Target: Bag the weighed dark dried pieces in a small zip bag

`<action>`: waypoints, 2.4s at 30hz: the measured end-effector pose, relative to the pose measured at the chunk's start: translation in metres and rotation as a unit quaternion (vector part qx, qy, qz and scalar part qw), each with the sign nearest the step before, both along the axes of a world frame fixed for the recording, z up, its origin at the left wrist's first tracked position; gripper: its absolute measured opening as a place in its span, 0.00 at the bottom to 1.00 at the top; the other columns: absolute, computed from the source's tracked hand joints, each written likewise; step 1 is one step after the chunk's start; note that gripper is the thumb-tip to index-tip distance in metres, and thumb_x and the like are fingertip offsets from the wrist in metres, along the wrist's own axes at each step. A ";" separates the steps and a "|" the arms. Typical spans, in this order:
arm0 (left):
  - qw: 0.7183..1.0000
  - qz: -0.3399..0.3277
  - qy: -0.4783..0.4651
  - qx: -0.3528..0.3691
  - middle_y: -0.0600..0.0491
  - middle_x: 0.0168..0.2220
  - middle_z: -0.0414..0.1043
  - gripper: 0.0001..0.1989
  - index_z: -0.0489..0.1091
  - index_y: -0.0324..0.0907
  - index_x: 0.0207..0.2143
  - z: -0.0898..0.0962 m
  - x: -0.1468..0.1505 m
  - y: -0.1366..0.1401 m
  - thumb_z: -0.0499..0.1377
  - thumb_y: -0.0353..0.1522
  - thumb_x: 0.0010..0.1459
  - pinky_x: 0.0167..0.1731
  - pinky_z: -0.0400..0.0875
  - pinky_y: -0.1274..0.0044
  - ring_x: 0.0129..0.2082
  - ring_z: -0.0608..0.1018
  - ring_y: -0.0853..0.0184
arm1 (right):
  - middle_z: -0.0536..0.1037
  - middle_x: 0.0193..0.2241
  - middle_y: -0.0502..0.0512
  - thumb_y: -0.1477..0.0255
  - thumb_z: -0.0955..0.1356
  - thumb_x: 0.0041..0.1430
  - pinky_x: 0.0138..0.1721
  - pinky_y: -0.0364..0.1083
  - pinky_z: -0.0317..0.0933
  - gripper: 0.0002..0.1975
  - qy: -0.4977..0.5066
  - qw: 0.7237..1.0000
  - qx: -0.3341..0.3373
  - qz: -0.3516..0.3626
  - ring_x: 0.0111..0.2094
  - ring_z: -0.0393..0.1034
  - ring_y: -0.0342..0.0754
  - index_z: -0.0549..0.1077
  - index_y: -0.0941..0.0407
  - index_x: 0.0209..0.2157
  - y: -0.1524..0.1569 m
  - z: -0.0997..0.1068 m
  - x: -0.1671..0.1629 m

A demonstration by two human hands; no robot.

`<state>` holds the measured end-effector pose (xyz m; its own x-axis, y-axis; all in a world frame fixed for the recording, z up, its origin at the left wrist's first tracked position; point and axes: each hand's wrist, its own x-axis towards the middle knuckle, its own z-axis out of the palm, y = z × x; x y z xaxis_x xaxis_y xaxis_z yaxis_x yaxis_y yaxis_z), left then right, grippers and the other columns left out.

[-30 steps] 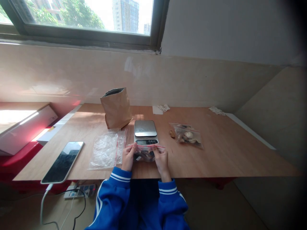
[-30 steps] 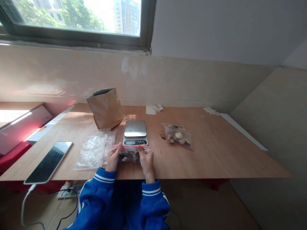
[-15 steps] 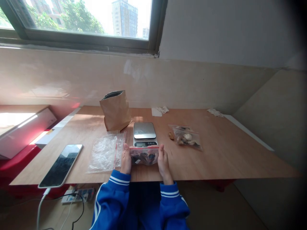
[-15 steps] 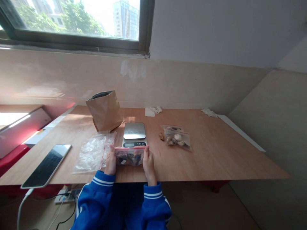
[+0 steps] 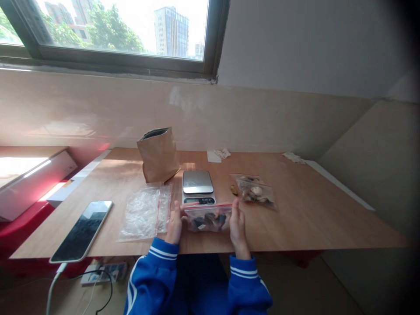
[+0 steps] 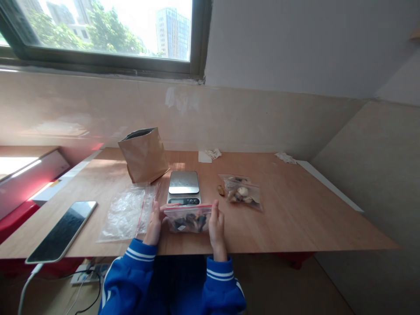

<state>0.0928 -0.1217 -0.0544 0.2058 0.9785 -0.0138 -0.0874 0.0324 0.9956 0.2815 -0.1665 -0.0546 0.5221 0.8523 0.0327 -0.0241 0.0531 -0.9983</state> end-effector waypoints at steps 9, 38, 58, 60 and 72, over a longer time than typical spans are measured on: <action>0.999 -0.035 0.002 0.025 0.45 0.34 0.77 0.33 0.76 0.37 0.36 0.002 -0.002 0.002 0.37 0.46 0.63 0.35 0.64 0.71 0.32 0.73 0.64 | 0.74 0.18 0.57 0.43 0.58 0.54 0.29 0.48 0.61 0.35 -0.191 0.937 -0.010 -0.294 0.23 0.69 0.52 0.75 0.62 0.36 -0.001 0.012 0.152; 0.999 -0.026 0.014 0.035 0.48 0.29 0.74 0.31 0.76 0.38 0.32 0.006 0.000 -0.003 0.40 0.47 0.63 0.34 0.64 0.72 0.30 0.71 0.64 | 0.67 0.54 0.63 0.66 0.59 0.63 0.52 0.57 0.52 0.19 -0.642 0.764 -0.039 -0.051 0.54 0.59 0.58 0.67 0.56 0.52 0.050 -0.021 0.109; 0.999 -0.029 0.012 0.041 0.47 0.29 0.74 0.31 0.76 0.38 0.31 0.005 -0.001 -0.003 0.39 0.47 0.63 0.34 0.63 0.71 0.30 0.72 0.63 | 0.76 0.42 0.56 0.78 0.60 0.57 0.46 0.48 0.62 0.14 -0.443 0.877 0.129 0.132 0.44 0.70 0.49 0.73 0.55 0.42 0.107 0.013 0.031; 0.999 -0.029 0.015 0.039 0.46 0.29 0.74 0.31 0.76 0.38 0.30 0.004 -0.001 -0.004 0.40 0.47 0.63 0.34 0.64 0.71 0.30 0.72 0.63 | 0.77 0.42 0.56 0.77 0.61 0.58 0.48 0.50 0.62 0.13 -0.446 0.872 0.132 0.153 0.44 0.70 0.50 0.74 0.55 0.41 0.112 0.014 0.022; 0.998 -0.008 0.017 0.066 0.47 0.27 0.73 0.30 0.75 0.38 0.29 0.006 0.000 -0.008 0.40 0.46 0.63 0.34 0.65 0.72 0.29 0.71 0.64 | 0.70 0.52 0.61 0.67 0.57 0.65 0.57 0.54 0.55 0.18 -0.393 0.906 0.143 0.070 0.55 0.62 0.50 0.68 0.56 0.51 0.085 -0.027 0.044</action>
<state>0.0930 -0.1295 -0.0483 0.2236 0.9687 0.1079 -0.0549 -0.0981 0.9937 0.3260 -0.0817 -0.0815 0.1288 0.8065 0.5771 0.6606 0.3643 -0.6565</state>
